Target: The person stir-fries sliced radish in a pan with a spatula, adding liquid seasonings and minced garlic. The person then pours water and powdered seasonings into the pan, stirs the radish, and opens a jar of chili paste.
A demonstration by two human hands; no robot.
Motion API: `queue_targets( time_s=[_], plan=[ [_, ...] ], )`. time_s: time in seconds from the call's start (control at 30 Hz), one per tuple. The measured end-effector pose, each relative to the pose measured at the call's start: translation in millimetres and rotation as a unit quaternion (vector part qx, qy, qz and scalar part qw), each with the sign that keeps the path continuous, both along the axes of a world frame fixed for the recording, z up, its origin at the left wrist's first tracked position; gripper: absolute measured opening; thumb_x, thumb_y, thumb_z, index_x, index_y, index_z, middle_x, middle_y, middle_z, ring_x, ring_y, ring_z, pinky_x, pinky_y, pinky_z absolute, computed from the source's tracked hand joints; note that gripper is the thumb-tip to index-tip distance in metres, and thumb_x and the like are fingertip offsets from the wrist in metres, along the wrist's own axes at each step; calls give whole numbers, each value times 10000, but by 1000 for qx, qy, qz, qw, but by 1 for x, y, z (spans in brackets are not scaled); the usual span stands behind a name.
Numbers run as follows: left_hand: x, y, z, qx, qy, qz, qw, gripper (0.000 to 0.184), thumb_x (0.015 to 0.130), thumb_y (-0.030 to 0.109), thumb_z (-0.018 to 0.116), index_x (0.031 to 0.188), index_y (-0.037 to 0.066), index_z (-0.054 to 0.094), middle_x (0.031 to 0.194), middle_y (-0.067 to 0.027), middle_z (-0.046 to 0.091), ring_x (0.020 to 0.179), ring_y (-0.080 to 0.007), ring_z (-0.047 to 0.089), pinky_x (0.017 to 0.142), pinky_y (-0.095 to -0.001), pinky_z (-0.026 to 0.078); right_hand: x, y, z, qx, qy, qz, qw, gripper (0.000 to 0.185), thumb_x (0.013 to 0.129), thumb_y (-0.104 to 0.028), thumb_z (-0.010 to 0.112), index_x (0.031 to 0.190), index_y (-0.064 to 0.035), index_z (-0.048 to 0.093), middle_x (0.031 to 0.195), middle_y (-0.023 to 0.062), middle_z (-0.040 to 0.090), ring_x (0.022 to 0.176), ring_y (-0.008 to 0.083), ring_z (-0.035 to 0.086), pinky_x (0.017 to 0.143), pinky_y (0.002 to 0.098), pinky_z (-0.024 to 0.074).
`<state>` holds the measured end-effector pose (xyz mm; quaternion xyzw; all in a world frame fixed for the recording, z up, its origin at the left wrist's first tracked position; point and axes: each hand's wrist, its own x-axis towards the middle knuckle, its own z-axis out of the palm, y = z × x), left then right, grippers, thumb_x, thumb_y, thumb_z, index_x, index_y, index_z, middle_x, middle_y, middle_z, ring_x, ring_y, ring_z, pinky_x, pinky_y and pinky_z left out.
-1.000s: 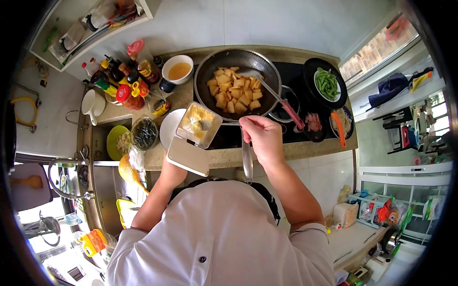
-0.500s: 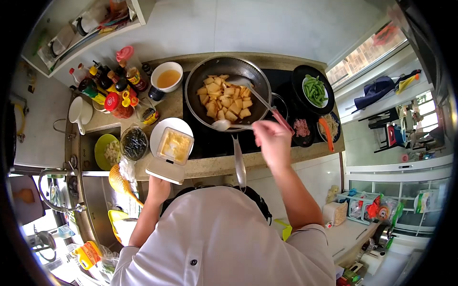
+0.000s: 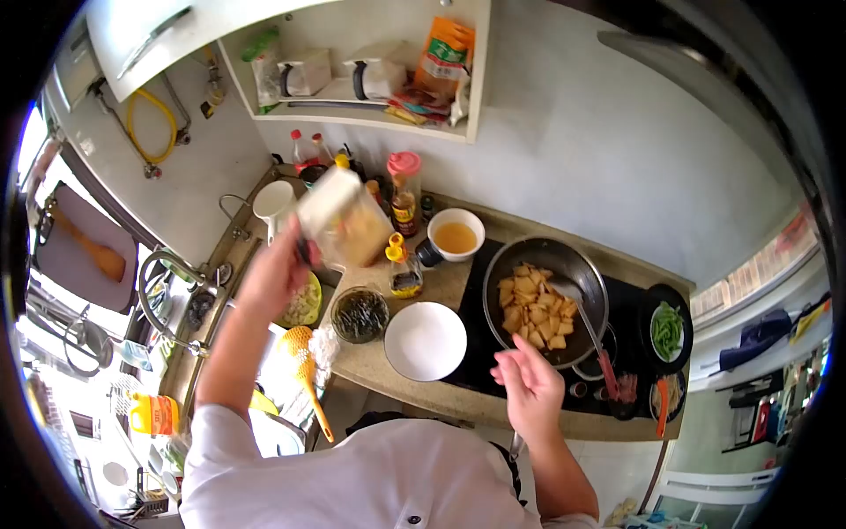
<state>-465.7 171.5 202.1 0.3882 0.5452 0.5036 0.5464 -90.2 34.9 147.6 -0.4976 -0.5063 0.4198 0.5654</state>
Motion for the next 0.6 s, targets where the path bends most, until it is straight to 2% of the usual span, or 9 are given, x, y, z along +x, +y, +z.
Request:
queue_targets(
  time_s=[0.03, 0.1, 0.17, 0.23, 0.37, 0.43, 0.53, 0.6],
  plan=[
    [-20, 29, 21, 1, 9, 21, 1000, 537, 1016, 615, 549, 826, 121, 641, 643, 28, 564, 417, -58, 337, 386, -232, 227, 6, -5, -5, -14, -10, -16, 1000, 359, 1019, -50, 641, 1350, 79, 580, 1026, 148, 722, 795, 147, 691, 715, 271, 594],
    [-54, 93, 53, 47, 87, 46, 994, 555, 1002, 626, 565, 799, 113, 621, 625, 4, 548, 398, -76, 310, 374, -256, 210, 17, -15, -21, -53, -7, -51, 997, 340, 1021, -69, 645, 1323, 80, 599, 1019, 146, 726, 784, 153, 695, 690, 268, 584],
    [-66, 148, 87, 27, 135, 92, 986, 571, 972, 649, 593, 762, 118, 588, 624, -8, 529, 392, -85, 299, 370, -271, 197, 21, -23, -33, -72, -21, -99, 992, 279, 1033, -92, 627, 1258, 73, 637, 946, 142, 726, 724, 174, 689, 635, 286, 568],
    [-79, 203, 103, 46, 149, 80, 985, 605, 923, 693, 605, 756, 112, 581, 677, -13, 565, 426, -91, 342, 391, -272, 233, 24, -33, -38, -91, -19, -134, 987, 263, 1033, -102, 626, 1231, 70, 648, 940, 139, 726, 722, 172, 687, 632, 290, 567],
    [-84, 299, 102, 23, 155, 86, 984, 577, 929, 674, 616, 756, 125, 573, 677, -14, 573, 403, -86, 317, 376, -258, 227, 26, -53, -41, -114, -34, -185, 976, 245, 1035, -104, 615, 1204, 67, 660, 930, 132, 727, 711, 169, 682, 630, 294, 566],
    [-77, 320, 101, 3, 148, 97, 984, 572, 937, 676, 611, 751, 137, 568, 664, -15, 575, 387, -81, 310, 363, -247, 225, 24, -59, -40, -127, -37, -218, 967, 243, 1036, -111, 612, 1195, 65, 667, 919, 122, 729, 705, 162, 676, 632, 294, 566],
    [-65, 335, 90, 32, 168, 74, 983, 547, 947, 649, 612, 764, 134, 587, 676, -14, 587, 406, -75, 333, 361, -246, 223, 21, -67, -42, -134, -26, -236, 962, 247, 1036, -125, 618, 1188, 63, 671, 911, 112, 731, 701, 155, 672, 640, 292, 566],
    [-55, 341, 85, 90, 124, 98, 983, 514, 967, 588, 617, 840, 91, 631, 692, -32, 594, 477, -105, 455, 399, -265, 359, 20, -67, -41, -139, -36, -237, 961, 249, 1035, -130, 623, 1186, 60, 674, 908, 109, 732, 704, 153, 674, 644, 291, 567]
  ],
)
